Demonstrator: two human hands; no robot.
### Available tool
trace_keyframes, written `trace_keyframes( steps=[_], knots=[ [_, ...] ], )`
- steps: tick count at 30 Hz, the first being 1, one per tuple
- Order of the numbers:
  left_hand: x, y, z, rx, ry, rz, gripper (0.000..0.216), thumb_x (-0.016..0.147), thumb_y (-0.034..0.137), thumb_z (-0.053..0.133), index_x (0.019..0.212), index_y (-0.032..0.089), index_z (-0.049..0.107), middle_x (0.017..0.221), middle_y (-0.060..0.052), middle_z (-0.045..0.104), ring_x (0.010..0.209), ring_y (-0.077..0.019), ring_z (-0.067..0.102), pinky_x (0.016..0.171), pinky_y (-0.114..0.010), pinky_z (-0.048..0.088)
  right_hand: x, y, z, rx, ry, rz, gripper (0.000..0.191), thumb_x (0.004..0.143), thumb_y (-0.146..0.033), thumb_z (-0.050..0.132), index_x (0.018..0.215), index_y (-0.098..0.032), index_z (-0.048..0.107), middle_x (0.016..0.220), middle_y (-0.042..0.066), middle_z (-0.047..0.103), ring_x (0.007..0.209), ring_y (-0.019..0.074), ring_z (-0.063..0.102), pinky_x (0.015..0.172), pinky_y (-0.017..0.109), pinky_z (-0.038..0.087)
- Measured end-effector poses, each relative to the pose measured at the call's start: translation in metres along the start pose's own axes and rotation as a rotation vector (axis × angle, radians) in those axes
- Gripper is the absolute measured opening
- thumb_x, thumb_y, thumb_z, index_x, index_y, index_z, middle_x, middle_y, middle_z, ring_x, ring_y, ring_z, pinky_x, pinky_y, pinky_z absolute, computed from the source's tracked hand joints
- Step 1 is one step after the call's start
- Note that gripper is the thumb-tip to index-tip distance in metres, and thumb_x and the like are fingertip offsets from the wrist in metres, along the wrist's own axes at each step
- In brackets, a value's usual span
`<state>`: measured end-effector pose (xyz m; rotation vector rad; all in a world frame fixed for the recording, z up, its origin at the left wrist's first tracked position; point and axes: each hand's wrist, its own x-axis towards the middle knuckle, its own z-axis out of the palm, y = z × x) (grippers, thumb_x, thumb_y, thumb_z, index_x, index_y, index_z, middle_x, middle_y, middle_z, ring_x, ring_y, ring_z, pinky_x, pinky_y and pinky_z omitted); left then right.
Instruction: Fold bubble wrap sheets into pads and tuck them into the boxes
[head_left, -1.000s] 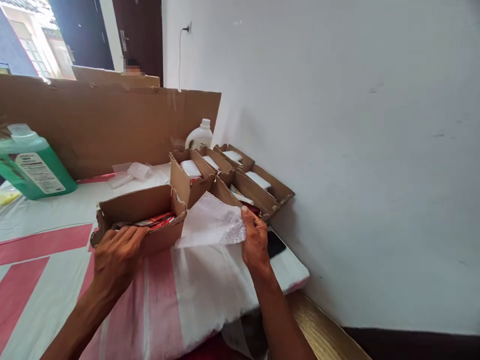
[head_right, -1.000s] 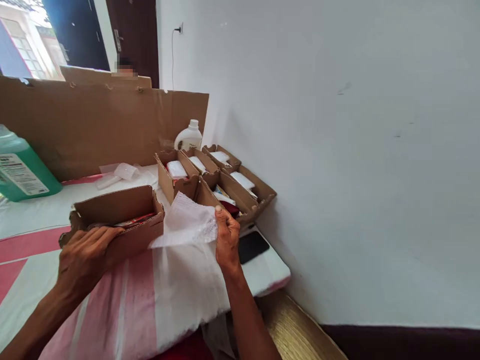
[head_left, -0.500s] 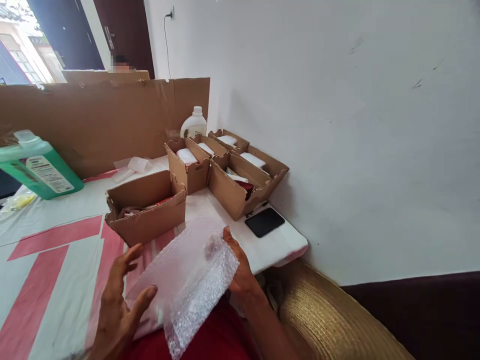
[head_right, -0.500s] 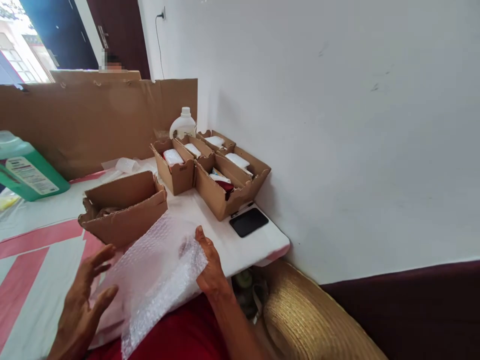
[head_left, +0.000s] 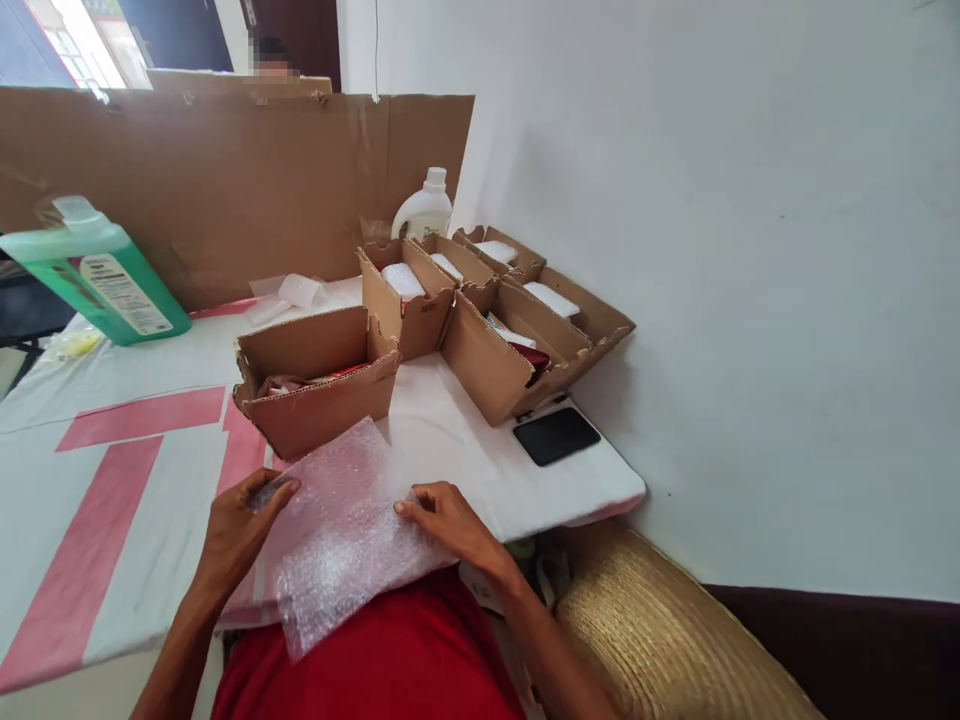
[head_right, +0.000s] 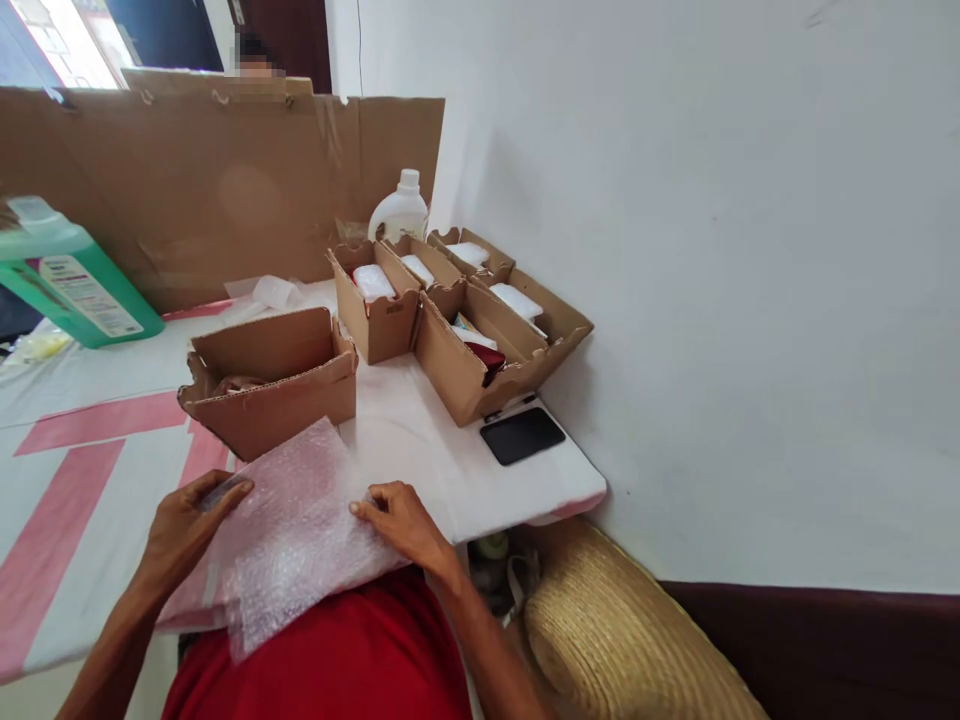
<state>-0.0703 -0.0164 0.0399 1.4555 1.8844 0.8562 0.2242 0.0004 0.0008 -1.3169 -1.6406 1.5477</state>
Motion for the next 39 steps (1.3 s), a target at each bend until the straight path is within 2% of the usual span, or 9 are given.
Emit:
trace_keyframes(
  steps=[3, 6, 9, 11, 14, 16, 20, 30, 39],
  knots=[
    [0.018, -0.012, 0.012, 0.128, 0.051, 0.13, 0.046, 0.081, 0.065, 0.06, 0.089, 0.021, 0.072, 0.08, -0.003, 0.075, 0.07, -0.0195, 0.066, 0.065, -0.028, 0.051, -0.008, 0.005, 0.013, -0.251, 0.091, 0.005, 0.047, 0.092, -0.038, 0.059, 0.055, -0.02, 0.036, 0.054, -0.007, 0.027, 0.055, 0.009, 0.026, 0.054, 0.027, 0.018],
    [0.021, -0.015, 0.02, 0.239, 0.117, 0.215, 0.046, 0.085, 0.061, 0.057, 0.098, 0.019, 0.072, 0.096, -0.01, 0.076, 0.09, -0.0278, 0.069, 0.085, -0.04, 0.053, -0.02, 0.005, 0.019, -0.405, 0.253, -0.029, 0.047, 0.094, -0.041, 0.062, 0.057, -0.021, 0.042, 0.053, -0.006, 0.036, 0.052, 0.011, 0.031, 0.054, 0.029, 0.02],
    [0.003, -0.006, 0.022, 0.48, 0.356, 0.378, 0.042, 0.091, 0.05, 0.057, 0.112, 0.016, 0.07, 0.113, -0.017, 0.071, 0.109, -0.0345, 0.064, 0.097, -0.05, 0.047, -0.03, -0.005, 0.02, -0.599, 0.538, -0.088, 0.033, 0.095, -0.045, 0.063, 0.072, -0.023, 0.057, 0.068, 0.002, 0.056, 0.057, 0.0163, 0.046, 0.057, 0.03, 0.03],
    [-0.015, 0.0, 0.026, 0.581, 0.516, 0.538, 0.04, 0.093, 0.038, 0.06, 0.126, 0.016, 0.063, 0.124, -0.018, 0.067, 0.118, -0.0332, 0.06, 0.102, -0.05, 0.044, -0.029, -0.018, 0.027, -0.691, 0.604, -0.169, 0.028, 0.099, -0.047, 0.057, 0.084, -0.023, 0.062, 0.081, 0.008, 0.064, 0.069, 0.0221, 0.057, 0.065, 0.033, 0.041],
    [-0.036, -0.01, 0.045, 0.588, 0.401, 0.718, 0.051, 0.093, 0.027, 0.057, 0.143, 0.019, 0.049, 0.136, -0.018, 0.061, 0.128, -0.0294, 0.056, 0.107, -0.045, 0.043, -0.013, -0.034, 0.053, -0.727, 0.394, -0.441, 0.041, 0.101, -0.053, 0.05, 0.117, -0.018, 0.064, 0.117, 0.016, 0.068, 0.11, 0.0304, 0.061, 0.093, 0.042, 0.049],
    [-0.039, -0.031, 0.062, 0.646, 0.247, 0.748, 0.063, 0.093, 0.028, 0.052, 0.153, 0.018, 0.036, 0.147, -0.02, 0.053, 0.137, -0.0321, 0.05, 0.111, -0.048, 0.04, 0.005, -0.034, 0.076, -0.743, 0.178, -0.631, 0.064, 0.1, -0.059, 0.049, 0.144, -0.012, 0.049, 0.147, 0.017, 0.055, 0.138, 0.0304, 0.046, 0.114, 0.045, 0.038],
    [-0.03, -0.073, 0.084, 0.753, 0.157, 0.709, 0.09, 0.084, 0.033, 0.055, 0.161, 0.014, 0.014, 0.161, -0.022, 0.036, 0.151, -0.0374, 0.032, 0.121, -0.056, 0.025, 0.037, -0.013, 0.102, -0.831, -0.012, -0.664, 0.085, 0.098, -0.067, 0.045, 0.159, -0.011, 0.026, 0.166, 0.014, 0.029, 0.154, 0.0274, 0.023, 0.126, 0.047, 0.021],
    [-0.031, -0.067, 0.06, 0.713, 0.098, 0.628, 0.09, 0.089, 0.06, 0.055, 0.161, 0.017, 0.022, 0.166, -0.022, 0.025, 0.154, -0.0404, 0.023, 0.119, -0.062, 0.026, 0.047, 0.025, 0.031, -0.934, 0.105, -0.314, 0.085, 0.095, -0.069, 0.048, 0.162, -0.022, 0.023, 0.169, 0.008, 0.014, 0.157, 0.033, 0.009, 0.126, 0.059, 0.015],
    [-0.045, -0.072, 0.025, 0.696, 0.078, 0.625, 0.095, 0.088, 0.061, 0.055, 0.162, 0.018, 0.014, 0.165, -0.021, 0.027, 0.151, -0.0377, 0.03, 0.119, -0.058, 0.029, 0.024, 0.01, 0.007, -0.792, 0.033, -0.308, 0.089, 0.096, -0.066, 0.051, 0.163, -0.02, 0.017, 0.17, 0.013, 0.01, 0.158, 0.031, 0.006, 0.126, 0.055, 0.016]
  ],
)
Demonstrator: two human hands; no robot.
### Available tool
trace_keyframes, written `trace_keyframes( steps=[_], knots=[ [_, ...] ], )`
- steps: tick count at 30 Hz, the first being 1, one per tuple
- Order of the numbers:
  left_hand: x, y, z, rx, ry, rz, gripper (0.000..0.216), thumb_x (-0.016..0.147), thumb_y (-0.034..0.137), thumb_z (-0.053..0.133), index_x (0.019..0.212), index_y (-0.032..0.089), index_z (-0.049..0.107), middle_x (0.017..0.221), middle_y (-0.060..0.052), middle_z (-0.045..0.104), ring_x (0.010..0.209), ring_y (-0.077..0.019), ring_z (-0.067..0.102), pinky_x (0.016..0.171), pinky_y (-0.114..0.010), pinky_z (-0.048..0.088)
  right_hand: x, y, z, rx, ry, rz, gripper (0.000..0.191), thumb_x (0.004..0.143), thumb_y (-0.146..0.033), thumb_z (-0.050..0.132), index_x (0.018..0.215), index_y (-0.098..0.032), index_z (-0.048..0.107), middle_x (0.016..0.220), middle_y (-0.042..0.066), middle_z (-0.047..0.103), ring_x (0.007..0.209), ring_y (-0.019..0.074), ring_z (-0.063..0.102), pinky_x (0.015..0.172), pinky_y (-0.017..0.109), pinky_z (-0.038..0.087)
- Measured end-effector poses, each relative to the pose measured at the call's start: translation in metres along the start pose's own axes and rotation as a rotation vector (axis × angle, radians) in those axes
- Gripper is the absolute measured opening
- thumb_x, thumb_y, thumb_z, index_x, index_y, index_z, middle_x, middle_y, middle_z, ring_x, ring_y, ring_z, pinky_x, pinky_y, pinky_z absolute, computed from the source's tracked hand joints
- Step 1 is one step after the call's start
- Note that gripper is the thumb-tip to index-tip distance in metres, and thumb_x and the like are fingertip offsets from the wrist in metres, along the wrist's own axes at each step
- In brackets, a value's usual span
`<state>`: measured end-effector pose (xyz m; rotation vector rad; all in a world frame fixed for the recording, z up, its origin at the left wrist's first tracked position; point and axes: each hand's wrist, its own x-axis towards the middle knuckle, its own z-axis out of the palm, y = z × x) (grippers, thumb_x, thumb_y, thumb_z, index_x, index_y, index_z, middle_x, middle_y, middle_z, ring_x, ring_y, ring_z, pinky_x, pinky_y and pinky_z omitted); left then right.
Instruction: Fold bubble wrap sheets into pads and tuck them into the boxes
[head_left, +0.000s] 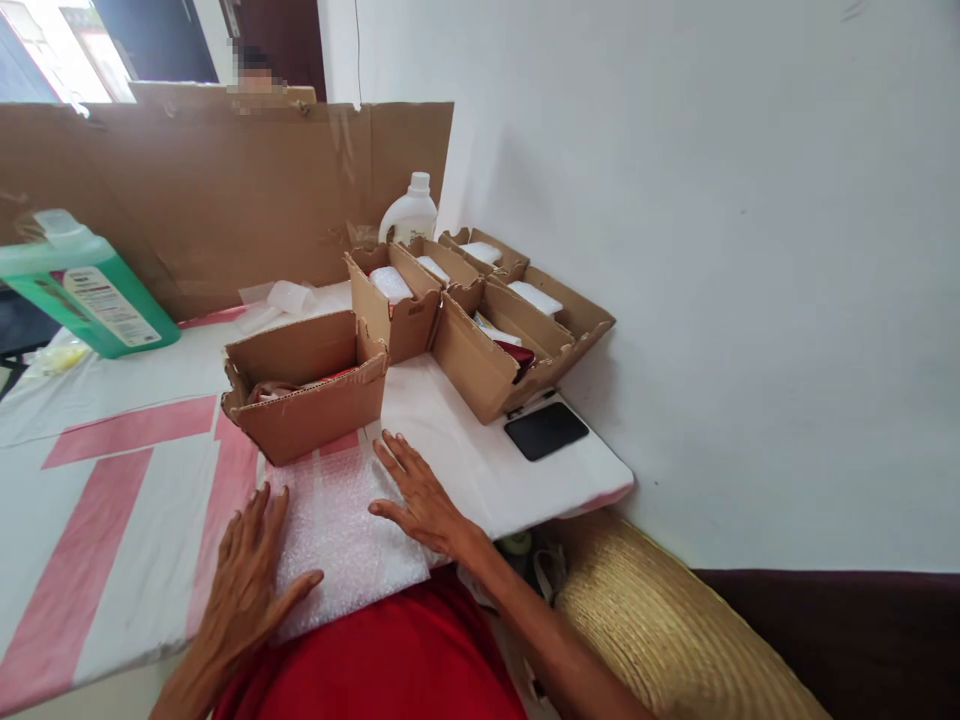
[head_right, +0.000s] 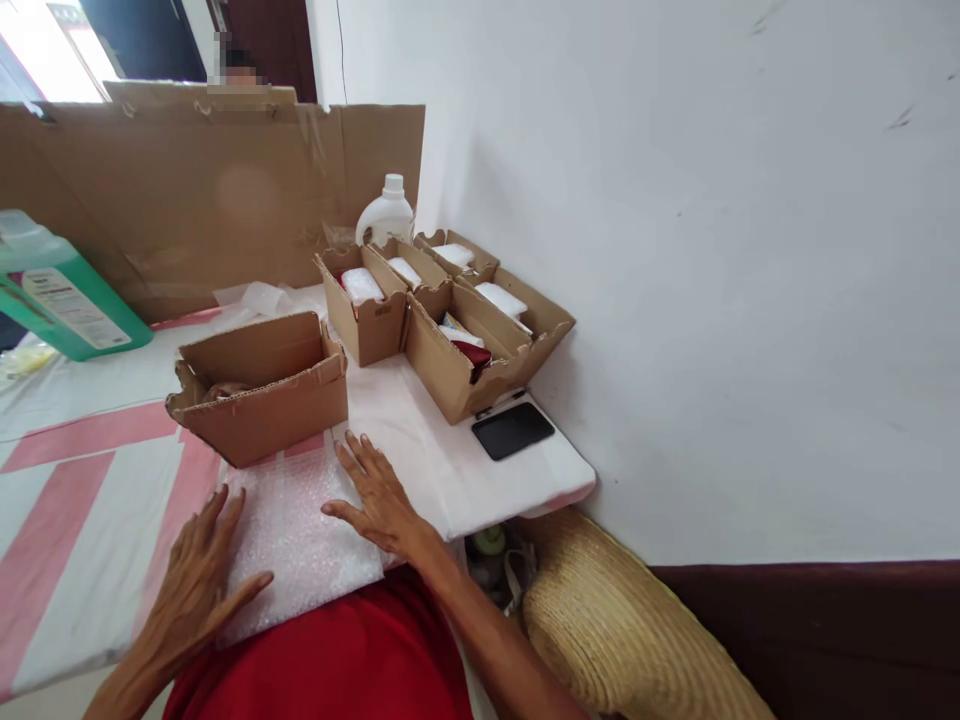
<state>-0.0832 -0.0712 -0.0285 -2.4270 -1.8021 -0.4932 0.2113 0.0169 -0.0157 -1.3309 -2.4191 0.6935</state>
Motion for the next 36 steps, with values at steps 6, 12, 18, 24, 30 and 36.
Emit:
trace_keyframes(
  steps=[6, 12, 18, 24, 30, 36],
  knots=[
    [-0.034, -0.014, -0.024, 0.064, -0.056, 0.324, 0.091, 0.083, 0.056, 0.064, 0.158, 0.018, 0.031, 0.16, -0.014, 0.041, 0.149, -0.0301, 0.036, 0.124, -0.041, 0.022, -0.048, 0.023, -0.017, -0.032, -0.211, -0.242, 0.111, 0.075, -0.068, 0.075, 0.162, -0.019, 0.026, 0.168, 0.016, 0.02, 0.157, 0.0354, 0.008, 0.125, 0.056, 0.012],
    [-0.043, -0.015, -0.007, -0.003, 0.009, 0.372, 0.076, 0.087, 0.038, 0.058, 0.157, 0.022, 0.033, 0.15, -0.013, 0.055, 0.141, -0.0287, 0.049, 0.12, -0.042, 0.029, -0.068, 0.029, -0.001, -0.145, -0.168, -0.29, 0.076, 0.089, -0.033, 0.066, 0.158, -0.019, 0.037, 0.165, 0.013, 0.032, 0.155, 0.0294, 0.021, 0.125, 0.051, 0.018],
    [-0.05, -0.012, -0.007, -0.245, 0.002, 0.161, 0.052, 0.088, 0.026, 0.052, 0.14, 0.03, 0.057, 0.14, -0.011, 0.063, 0.129, -0.0292, 0.06, 0.105, -0.045, 0.047, -0.076, 0.023, 0.008, -0.018, 0.041, -0.276, 0.044, 0.1, -0.032, 0.054, 0.142, -0.021, 0.058, 0.148, 0.013, 0.057, 0.142, 0.0291, 0.045, 0.115, 0.051, 0.037],
    [-0.018, -0.001, -0.018, -0.441, 0.094, -0.145, 0.019, 0.092, 0.038, 0.057, 0.092, 0.026, 0.072, 0.092, -0.002, 0.075, 0.086, -0.0191, 0.072, 0.078, -0.031, 0.056, -0.066, 0.006, 0.022, 0.221, 0.359, -0.087, 0.026, 0.104, -0.032, 0.049, 0.103, -0.022, 0.073, 0.118, 0.009, 0.073, 0.118, 0.0261, 0.061, 0.102, 0.048, 0.046],
    [0.001, 0.014, -0.006, -0.396, 0.142, -0.469, 0.035, 0.092, 0.054, 0.053, 0.088, 0.023, 0.07, 0.083, -0.004, 0.073, 0.077, -0.0214, 0.068, 0.073, -0.034, 0.053, -0.051, -0.019, 0.035, 0.239, 0.533, 0.139, 0.032, 0.105, -0.031, 0.045, 0.082, -0.021, 0.064, 0.098, 0.008, 0.07, 0.1, 0.0241, 0.06, 0.091, 0.042, 0.044],
    [0.012, 0.017, 0.005, -0.196, 0.109, -0.525, 0.039, 0.095, 0.051, 0.044, 0.094, 0.021, 0.071, 0.082, -0.006, 0.072, 0.076, -0.0228, 0.066, 0.073, -0.035, 0.049, -0.035, -0.025, 0.04, -0.002, 0.562, 0.299, 0.027, 0.104, -0.026, 0.05, 0.079, -0.02, 0.061, 0.086, 0.005, 0.064, 0.089, 0.0231, 0.053, 0.081, 0.036, 0.038]
  ],
)
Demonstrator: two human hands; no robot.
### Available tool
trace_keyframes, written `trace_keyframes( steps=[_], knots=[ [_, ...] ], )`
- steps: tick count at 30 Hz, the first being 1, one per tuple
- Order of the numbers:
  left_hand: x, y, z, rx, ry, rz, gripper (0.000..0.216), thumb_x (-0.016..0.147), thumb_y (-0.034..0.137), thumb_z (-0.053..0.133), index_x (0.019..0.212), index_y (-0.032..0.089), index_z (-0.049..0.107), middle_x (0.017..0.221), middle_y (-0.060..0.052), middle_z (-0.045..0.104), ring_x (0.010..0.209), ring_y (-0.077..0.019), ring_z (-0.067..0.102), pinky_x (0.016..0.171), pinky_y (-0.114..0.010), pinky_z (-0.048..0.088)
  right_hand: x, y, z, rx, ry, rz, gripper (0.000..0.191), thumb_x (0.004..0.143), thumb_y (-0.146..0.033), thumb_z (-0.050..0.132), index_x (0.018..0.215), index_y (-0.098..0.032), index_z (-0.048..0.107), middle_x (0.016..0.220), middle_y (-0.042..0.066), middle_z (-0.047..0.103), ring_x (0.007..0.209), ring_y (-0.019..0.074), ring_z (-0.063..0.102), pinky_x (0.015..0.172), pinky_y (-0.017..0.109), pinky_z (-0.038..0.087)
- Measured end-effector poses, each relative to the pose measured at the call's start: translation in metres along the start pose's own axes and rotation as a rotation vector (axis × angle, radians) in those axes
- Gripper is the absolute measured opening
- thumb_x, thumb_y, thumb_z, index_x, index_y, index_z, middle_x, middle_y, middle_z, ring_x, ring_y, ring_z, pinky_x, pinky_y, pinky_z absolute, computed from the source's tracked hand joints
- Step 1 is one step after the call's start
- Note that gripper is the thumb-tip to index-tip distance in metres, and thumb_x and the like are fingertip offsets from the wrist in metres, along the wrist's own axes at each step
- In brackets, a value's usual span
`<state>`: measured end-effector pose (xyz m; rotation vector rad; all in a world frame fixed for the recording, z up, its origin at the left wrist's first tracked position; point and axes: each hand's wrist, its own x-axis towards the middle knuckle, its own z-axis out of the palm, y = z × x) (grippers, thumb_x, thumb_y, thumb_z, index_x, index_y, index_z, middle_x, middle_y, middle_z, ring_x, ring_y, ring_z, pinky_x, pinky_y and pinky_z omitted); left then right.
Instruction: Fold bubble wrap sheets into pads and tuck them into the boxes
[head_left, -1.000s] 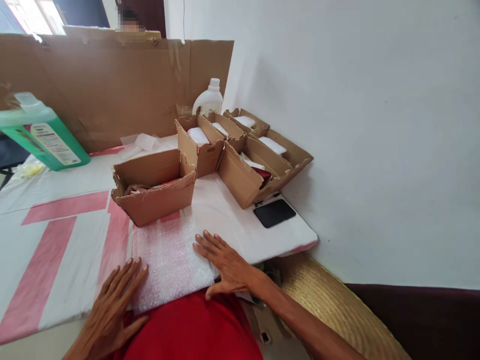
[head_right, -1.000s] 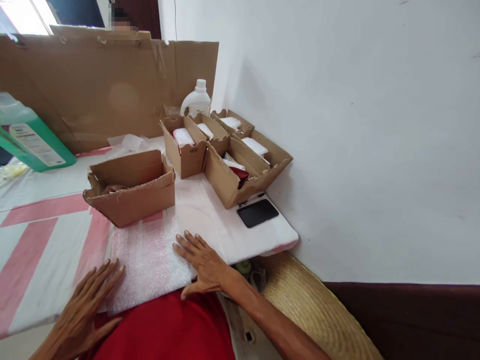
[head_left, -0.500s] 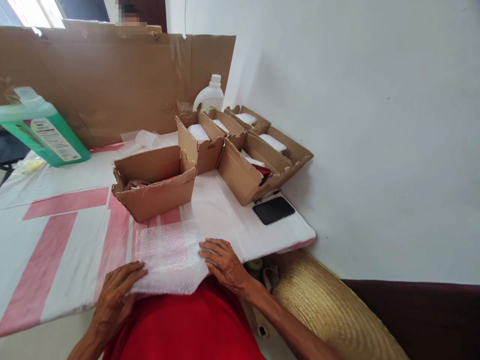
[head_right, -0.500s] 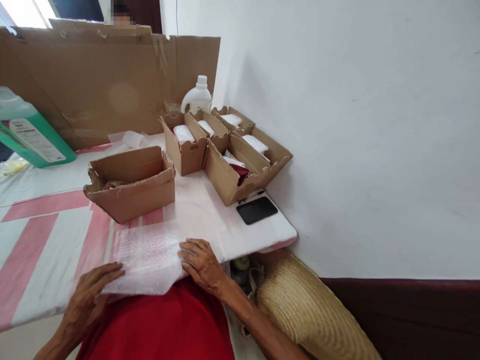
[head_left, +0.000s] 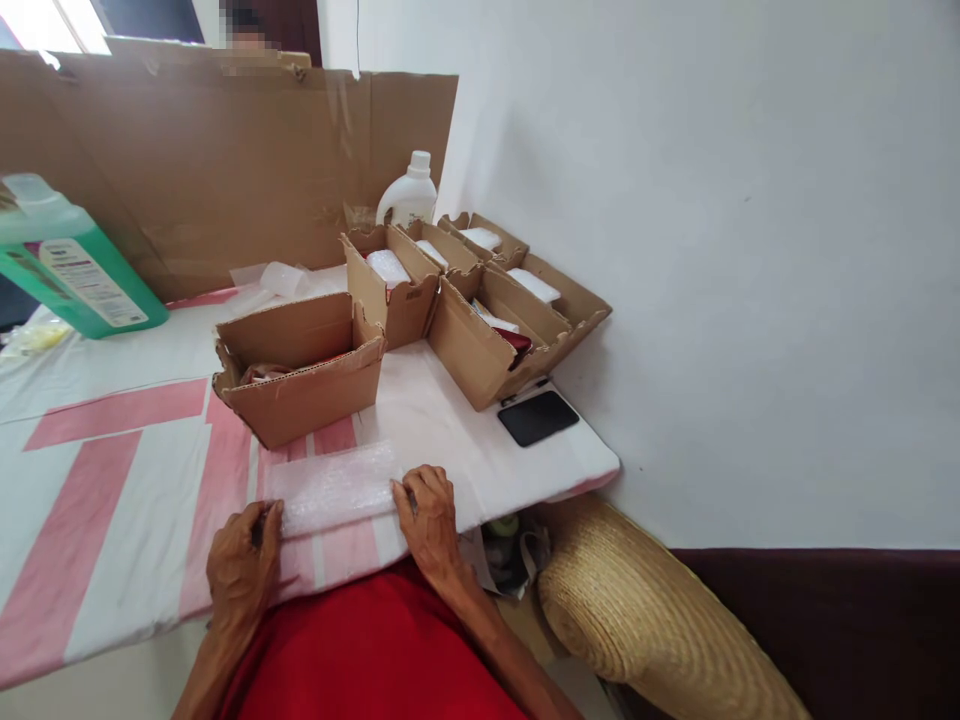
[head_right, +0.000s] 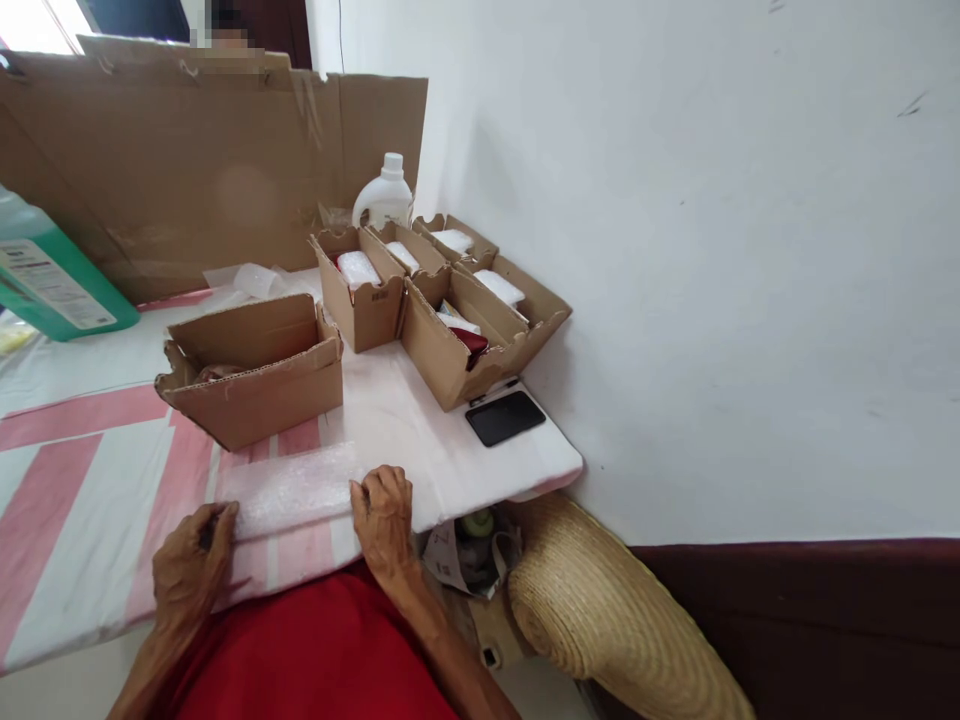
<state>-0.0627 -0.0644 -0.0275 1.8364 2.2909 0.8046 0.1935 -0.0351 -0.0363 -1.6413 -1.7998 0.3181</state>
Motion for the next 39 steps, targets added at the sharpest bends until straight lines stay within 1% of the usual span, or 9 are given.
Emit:
trace_keyframes(
  steps=[10, 13, 18, 22, 25, 27, 30, 32, 39],
  knots=[
    [0.007, 0.013, 0.003, 0.102, -0.029, -0.138, 0.04, 0.095, 0.051, 0.045, 0.097, 0.019, 0.069, 0.074, -0.004, 0.068, 0.076, -0.0215, 0.065, 0.066, -0.029, 0.043, 0.01, 0.001, 0.012, -0.284, 0.051, -0.04, 0.021, 0.094, -0.023, 0.068, 0.074, -0.02, 0.064, 0.084, 0.005, 0.065, 0.087, 0.0241, 0.053, 0.077, 0.036, 0.036],
    [0.009, 0.014, 0.001, 0.066, 0.043, -0.105, 0.038, 0.096, 0.05, 0.048, 0.104, 0.019, 0.067, 0.08, -0.004, 0.068, 0.076, -0.0204, 0.065, 0.066, -0.029, 0.044, 0.01, 0.001, 0.011, -0.275, 0.06, -0.032, 0.021, 0.094, -0.023, 0.068, 0.074, -0.02, 0.063, 0.084, 0.005, 0.065, 0.087, 0.0239, 0.053, 0.078, 0.036, 0.036],
    [0.0, 0.021, -0.002, 0.095, 0.346, 0.283, 0.041, 0.095, 0.038, 0.058, 0.127, 0.013, 0.059, 0.112, -0.014, 0.068, 0.1, -0.0257, 0.065, 0.086, -0.038, 0.048, 0.011, 0.004, 0.013, -0.271, 0.073, -0.053, 0.021, 0.091, -0.023, 0.071, 0.072, -0.02, 0.062, 0.083, 0.005, 0.065, 0.086, 0.0243, 0.054, 0.076, 0.036, 0.038],
    [-0.009, 0.023, 0.003, 0.116, 0.114, 0.746, 0.037, 0.095, 0.027, 0.058, 0.13, 0.018, 0.06, 0.123, -0.013, 0.068, 0.113, -0.0268, 0.061, 0.097, -0.041, 0.043, 0.012, 0.003, 0.009, -0.224, 0.076, -0.045, 0.024, 0.096, -0.025, 0.065, 0.072, -0.02, 0.062, 0.082, 0.006, 0.065, 0.085, 0.0249, 0.055, 0.076, 0.037, 0.041],
    [-0.009, 0.017, 0.009, 0.155, 0.033, 0.804, 0.042, 0.095, 0.031, 0.057, 0.136, 0.018, 0.058, 0.131, -0.014, 0.065, 0.121, -0.0294, 0.058, 0.099, -0.042, 0.041, 0.007, -0.008, 0.003, -0.159, 0.154, -0.067, 0.022, 0.102, -0.033, 0.055, 0.095, -0.016, 0.066, 0.099, 0.012, 0.069, 0.096, 0.0276, 0.059, 0.086, 0.043, 0.047],
    [-0.006, 0.012, 0.012, 0.157, 0.011, 0.806, 0.044, 0.095, 0.033, 0.057, 0.137, 0.02, 0.058, 0.133, -0.013, 0.064, 0.121, -0.029, 0.058, 0.1, -0.042, 0.04, 0.003, -0.022, 0.002, -0.127, 0.173, -0.217, 0.036, 0.104, -0.037, 0.049, 0.123, -0.01, 0.061, 0.125, 0.02, 0.065, 0.12, 0.0318, 0.055, 0.103, 0.05, 0.043],
    [-0.002, 0.006, 0.014, 0.146, 0.003, 0.818, 0.04, 0.096, 0.034, 0.055, 0.133, 0.02, 0.061, 0.131, -0.013, 0.065, 0.12, -0.0286, 0.058, 0.099, -0.042, 0.04, -0.003, -0.037, 0.007, -0.093, -0.075, -0.543, 0.056, 0.103, -0.044, 0.048, 0.148, -0.011, 0.044, 0.154, 0.017, 0.048, 0.148, 0.0298, 0.033, 0.12, 0.048, 0.03],
    [-0.001, 0.006, 0.014, 0.14, 0.01, 0.818, 0.038, 0.096, 0.033, 0.054, 0.13, 0.02, 0.062, 0.129, -0.013, 0.066, 0.118, -0.0281, 0.059, 0.097, -0.042, 0.041, -0.004, -0.035, 0.011, -0.1, -0.27, -0.618, 0.065, 0.101, -0.051, 0.05, 0.154, -0.015, 0.037, 0.16, 0.012, 0.041, 0.153, 0.0268, 0.027, 0.123, 0.046, 0.027],
    [0.011, 0.011, 0.011, 0.123, 0.016, 0.824, 0.035, 0.096, 0.028, 0.054, 0.129, 0.018, 0.06, 0.117, -0.01, 0.069, 0.104, -0.0237, 0.061, 0.088, -0.036, 0.043, 0.002, 0.023, 0.003, -0.296, -0.308, -0.336, 0.078, 0.096, -0.052, 0.061, 0.159, -0.017, 0.03, 0.165, 0.014, 0.031, 0.152, 0.034, 0.027, 0.12, 0.055, 0.029]
  ],
)
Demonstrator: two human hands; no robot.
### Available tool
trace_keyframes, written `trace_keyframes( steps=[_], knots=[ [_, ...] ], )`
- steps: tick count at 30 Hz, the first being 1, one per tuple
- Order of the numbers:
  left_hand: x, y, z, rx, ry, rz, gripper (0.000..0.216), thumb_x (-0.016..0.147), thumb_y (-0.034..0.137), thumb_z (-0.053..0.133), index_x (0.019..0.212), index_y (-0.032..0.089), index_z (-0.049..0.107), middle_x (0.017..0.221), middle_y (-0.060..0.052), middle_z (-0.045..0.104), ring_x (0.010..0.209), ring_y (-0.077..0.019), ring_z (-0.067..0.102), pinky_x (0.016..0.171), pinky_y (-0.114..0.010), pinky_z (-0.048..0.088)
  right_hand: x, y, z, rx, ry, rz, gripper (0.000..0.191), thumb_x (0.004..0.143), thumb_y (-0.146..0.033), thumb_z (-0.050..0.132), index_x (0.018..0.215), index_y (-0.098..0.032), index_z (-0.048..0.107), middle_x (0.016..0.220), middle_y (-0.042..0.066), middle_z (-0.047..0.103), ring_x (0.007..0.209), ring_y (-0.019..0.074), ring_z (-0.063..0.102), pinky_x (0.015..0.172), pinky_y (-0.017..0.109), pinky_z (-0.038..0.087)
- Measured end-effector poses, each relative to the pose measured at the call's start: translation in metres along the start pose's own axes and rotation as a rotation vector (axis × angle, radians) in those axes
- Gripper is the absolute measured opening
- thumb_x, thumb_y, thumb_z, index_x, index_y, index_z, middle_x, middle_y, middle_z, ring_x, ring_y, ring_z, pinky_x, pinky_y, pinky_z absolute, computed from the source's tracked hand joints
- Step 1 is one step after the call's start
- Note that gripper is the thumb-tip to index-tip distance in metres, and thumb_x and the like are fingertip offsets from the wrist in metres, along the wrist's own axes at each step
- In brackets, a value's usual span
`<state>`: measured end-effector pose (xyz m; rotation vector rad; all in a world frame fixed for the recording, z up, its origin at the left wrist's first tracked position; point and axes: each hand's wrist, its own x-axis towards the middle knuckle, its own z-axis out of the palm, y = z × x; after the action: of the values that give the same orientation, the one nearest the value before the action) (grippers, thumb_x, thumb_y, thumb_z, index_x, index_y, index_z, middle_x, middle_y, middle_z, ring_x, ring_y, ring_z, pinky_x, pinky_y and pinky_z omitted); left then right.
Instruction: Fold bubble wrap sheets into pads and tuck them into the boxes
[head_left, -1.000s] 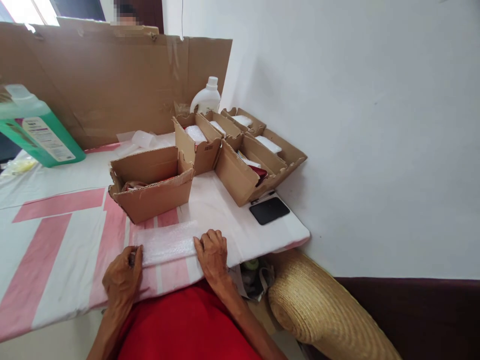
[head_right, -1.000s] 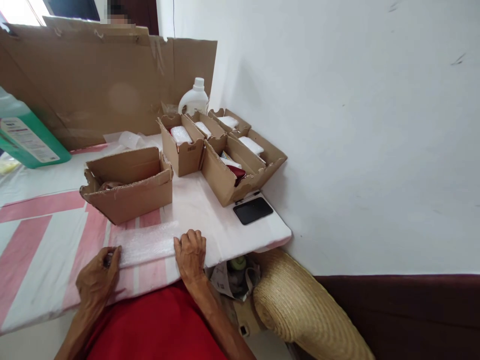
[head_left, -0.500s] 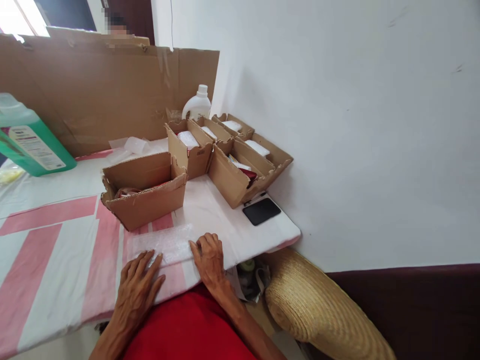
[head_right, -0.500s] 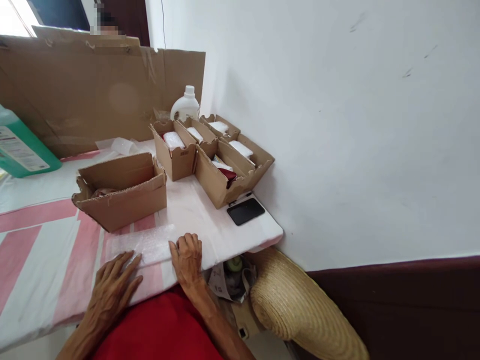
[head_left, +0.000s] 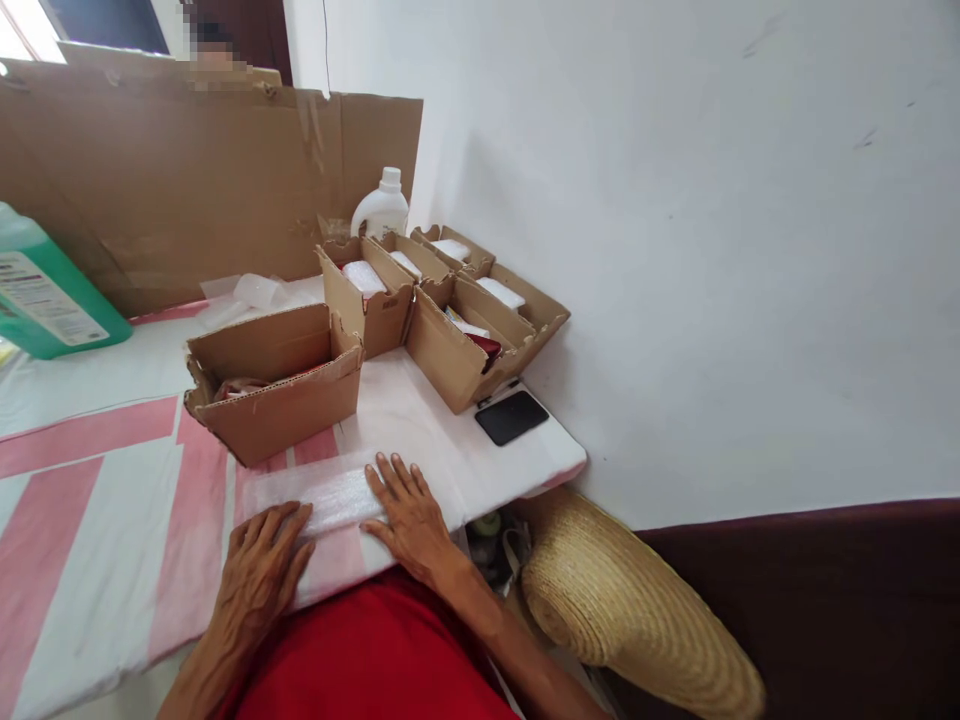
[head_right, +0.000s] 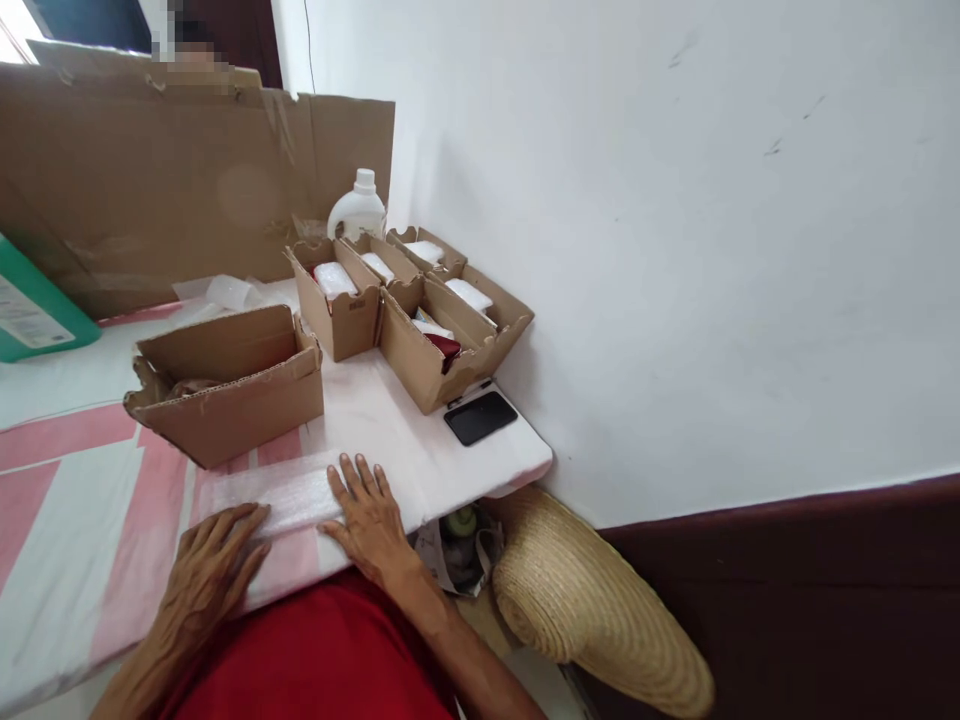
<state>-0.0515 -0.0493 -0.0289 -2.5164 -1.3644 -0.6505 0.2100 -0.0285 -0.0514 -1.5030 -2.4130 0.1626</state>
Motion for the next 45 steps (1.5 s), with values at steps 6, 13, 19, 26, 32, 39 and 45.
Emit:
trace_keyframes(
  steps=[6, 13, 19, 26, 32, 39, 45],
  knots=[
    [0.015, -0.008, -0.007, 0.089, -0.072, 0.145, 0.037, 0.091, 0.005, 0.044, 0.119, 0.016, 0.065, 0.109, -0.009, 0.072, 0.095, -0.0223, 0.062, 0.079, -0.034, 0.043, 0.005, -0.016, -0.015, -0.057, 0.123, -0.02, 0.075, 0.094, -0.055, 0.062, 0.151, -0.01, 0.043, 0.156, 0.023, 0.043, 0.143, 0.0401, 0.038, 0.111, 0.057, 0.035],
    [0.022, 0.044, -0.009, -0.017, -0.11, -0.067, 0.02, 0.097, 0.026, 0.049, 0.103, 0.019, 0.066, 0.085, -0.004, 0.071, 0.073, -0.0197, 0.063, 0.071, -0.035, 0.046, 0.004, -0.045, -0.008, 0.069, 0.194, -0.237, 0.021, 0.104, -0.018, 0.046, 0.108, -0.017, 0.067, 0.096, 0.008, 0.071, 0.083, 0.0221, 0.06, 0.07, 0.034, 0.048],
    [0.006, 0.024, -0.046, -0.219, -0.103, 0.015, 0.077, 0.082, 0.057, 0.071, 0.145, 0.02, 0.048, 0.128, -0.013, 0.066, 0.112, -0.026, 0.062, 0.093, -0.036, 0.048, -0.013, -0.017, -0.002, 0.38, 0.288, -0.229, 0.025, 0.101, -0.012, 0.045, 0.111, -0.018, 0.067, 0.106, 0.009, 0.072, 0.094, 0.0217, 0.061, 0.082, 0.035, 0.055],
    [-0.003, 0.011, -0.029, -0.225, -0.083, 0.124, 0.054, 0.089, 0.008, 0.048, 0.14, 0.025, 0.055, 0.138, -0.01, 0.062, 0.124, -0.0205, 0.058, 0.098, -0.032, 0.047, -0.012, -0.011, -0.007, 0.525, 0.338, -0.233, 0.027, 0.102, -0.015, 0.044, 0.116, -0.019, 0.067, 0.106, 0.01, 0.073, 0.094, 0.0218, 0.064, 0.081, 0.036, 0.059],
    [0.002, 0.01, -0.012, -0.201, -0.034, 0.244, 0.037, 0.093, 0.011, 0.05, 0.126, 0.02, 0.064, 0.121, -0.01, 0.071, 0.114, -0.0202, 0.063, 0.097, -0.033, 0.047, -0.012, 0.0, -0.027, 0.349, 0.324, -0.188, 0.047, 0.092, -0.001, 0.039, 0.128, -0.019, 0.063, 0.125, 0.013, 0.067, 0.108, 0.0235, 0.063, 0.095, 0.043, 0.056],
    [-0.004, 0.014, -0.01, -0.147, -0.043, 0.269, 0.035, 0.094, 0.01, 0.047, 0.122, 0.018, 0.065, 0.119, -0.011, 0.072, 0.112, -0.0218, 0.063, 0.097, -0.035, 0.046, 0.058, 0.012, -0.028, 0.198, 0.282, 0.18, 0.025, 0.097, -0.023, 0.059, 0.121, -0.018, 0.067, 0.119, 0.012, 0.065, 0.105, 0.0289, 0.057, 0.088, 0.045, 0.054],
    [-0.008, 0.017, -0.006, -0.169, -0.032, 0.222, 0.039, 0.092, 0.007, 0.046, 0.124, 0.019, 0.065, 0.121, -0.011, 0.071, 0.114, -0.0212, 0.063, 0.099, -0.035, 0.047, 0.081, 0.012, -0.008, 0.211, 0.279, 0.175, 0.012, 0.097, -0.018, 0.062, 0.089, -0.022, 0.071, 0.096, 0.005, 0.067, 0.094, 0.0228, 0.056, 0.082, 0.035, 0.048]
  ],
)
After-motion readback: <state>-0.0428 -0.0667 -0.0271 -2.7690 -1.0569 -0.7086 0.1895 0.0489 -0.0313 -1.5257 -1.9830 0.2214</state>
